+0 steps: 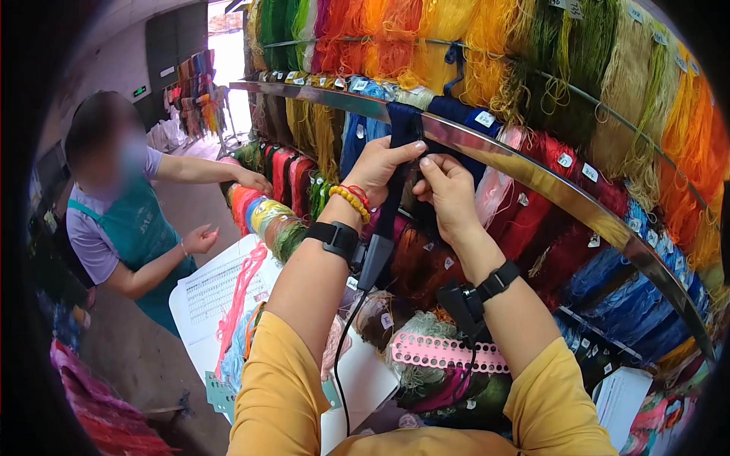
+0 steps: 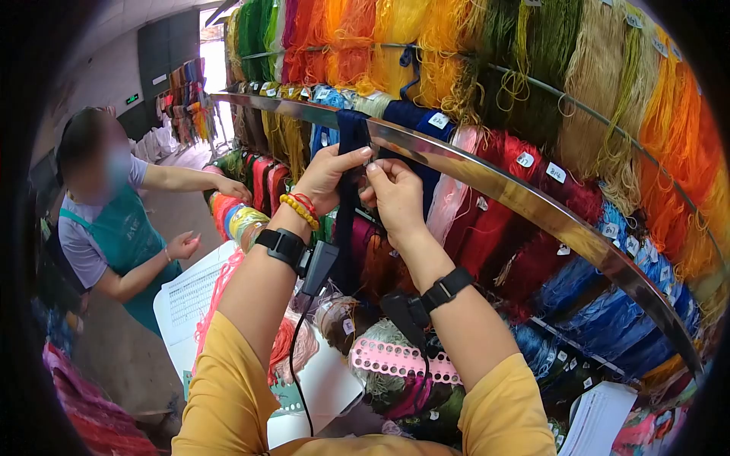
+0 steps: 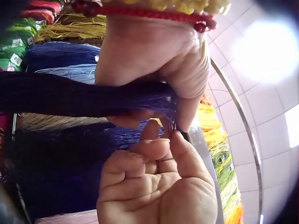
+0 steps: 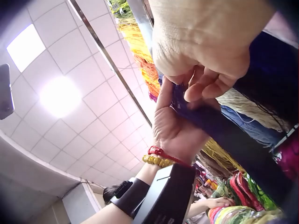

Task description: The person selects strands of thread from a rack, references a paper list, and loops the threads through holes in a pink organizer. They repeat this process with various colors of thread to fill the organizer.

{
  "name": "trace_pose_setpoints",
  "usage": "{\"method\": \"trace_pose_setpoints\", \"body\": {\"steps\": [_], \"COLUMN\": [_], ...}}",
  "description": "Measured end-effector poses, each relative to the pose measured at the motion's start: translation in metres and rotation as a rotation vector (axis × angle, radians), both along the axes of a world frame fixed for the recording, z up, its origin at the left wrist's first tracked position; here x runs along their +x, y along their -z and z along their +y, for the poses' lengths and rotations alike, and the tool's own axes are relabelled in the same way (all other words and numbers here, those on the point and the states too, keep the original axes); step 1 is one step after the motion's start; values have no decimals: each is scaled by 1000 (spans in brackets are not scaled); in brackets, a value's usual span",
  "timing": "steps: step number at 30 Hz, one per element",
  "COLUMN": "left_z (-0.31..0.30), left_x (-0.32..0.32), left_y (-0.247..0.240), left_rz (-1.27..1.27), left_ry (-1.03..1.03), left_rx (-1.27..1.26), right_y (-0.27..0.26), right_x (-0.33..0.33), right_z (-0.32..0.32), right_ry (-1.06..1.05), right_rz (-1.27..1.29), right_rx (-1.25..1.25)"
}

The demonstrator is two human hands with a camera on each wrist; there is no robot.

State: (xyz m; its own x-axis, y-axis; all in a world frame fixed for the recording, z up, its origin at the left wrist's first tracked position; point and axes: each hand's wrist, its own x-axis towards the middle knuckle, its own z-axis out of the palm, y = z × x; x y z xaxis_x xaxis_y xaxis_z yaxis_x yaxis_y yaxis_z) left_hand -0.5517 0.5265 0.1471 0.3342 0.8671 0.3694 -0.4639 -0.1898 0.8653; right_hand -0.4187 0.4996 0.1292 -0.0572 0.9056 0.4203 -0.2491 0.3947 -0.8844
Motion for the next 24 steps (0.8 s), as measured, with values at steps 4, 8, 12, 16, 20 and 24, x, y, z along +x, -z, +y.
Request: {"method": "trace_pose_setpoints", "body": {"steps": [4,8,12,16,20,24], "left_z": [0,-4,-4,4,2,5], "left_x": [3,6,10,6,7,5], "left_y": [0,0,5,15,16,18], "left_rz": [-1,-52,-151,-156,17,130], "left_ry": [-74,-72,-56,-14,-151,-271], "left_rx": [-46,-79,-95,-39,46,37], "right_y": [1,2,-2,-10,-13,-18], "right_x": [0,2,-1,6,10,15], "right_z": [0,1,-5,-13,-14,-26], "right_ry": [62,95,61,-116,-100,25], "right_rz": [45,48,254,378,130,6], "right_rx": [25,35,-2,-126,-53,25]}}
